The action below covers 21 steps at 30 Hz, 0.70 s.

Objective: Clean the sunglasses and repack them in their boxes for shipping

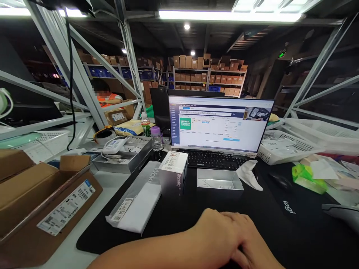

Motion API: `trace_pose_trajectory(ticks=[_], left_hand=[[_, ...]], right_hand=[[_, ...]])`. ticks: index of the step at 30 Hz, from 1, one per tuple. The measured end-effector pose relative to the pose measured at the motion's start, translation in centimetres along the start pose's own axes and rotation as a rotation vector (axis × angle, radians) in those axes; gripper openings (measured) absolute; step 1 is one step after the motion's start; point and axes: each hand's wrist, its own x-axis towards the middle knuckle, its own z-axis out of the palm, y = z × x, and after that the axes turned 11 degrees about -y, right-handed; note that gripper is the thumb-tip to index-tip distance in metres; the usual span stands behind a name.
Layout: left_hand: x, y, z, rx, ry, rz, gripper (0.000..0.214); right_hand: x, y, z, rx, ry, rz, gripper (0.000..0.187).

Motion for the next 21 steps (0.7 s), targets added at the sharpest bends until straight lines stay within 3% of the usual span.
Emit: trace_pose_trajectory(ticks=[3, 6, 8, 10, 12, 17, 21], left_hand=[[-1.5, -1.3, 0.3, 0.118, 0.093, 0.048, 0.018], [-3.2, -2.1, 1.4, 0.198, 0.388, 0.102, 0.029], [-4.1, -2.6, 2.1, 0.146, 0.550, 0.120, 0.045], [-4.8, -3.4, 2.6, 0.039, 0.584, 0.091, 0.053], [-5.4, -4.3, 2.9, -0.084, 0.476, 0.025, 0.060], [-5.8, -5.7, 2.9, -0.427, -0.007, -0.081, 0.079], [-5.6, -5.4, 2.3, -0.507, -0.131, -0.236, 0.076]], right_hand=[[0.0, -0.4, -0.4, -0.144, 0.106, -0.104, 0.054], [0.6, -1.1, 0.0, -0.309, 0.163, -0.198, 0.054], [1.1, -1.6, 0.3, -0.367, 0.210, -0.229, 0.048], [1.5, -2.0, 0.5, -0.365, 0.259, -0.221, 0.038], [1.6, -2.4, 0.4, -0.325, 0.331, -0.205, 0.031], [0.2, -1.7, 0.3, -0.175, 0.478, -0.127, 0.025], [-3.0, 0.2, 1.5, -0.056, 0.540, 0.112, 0.025]])
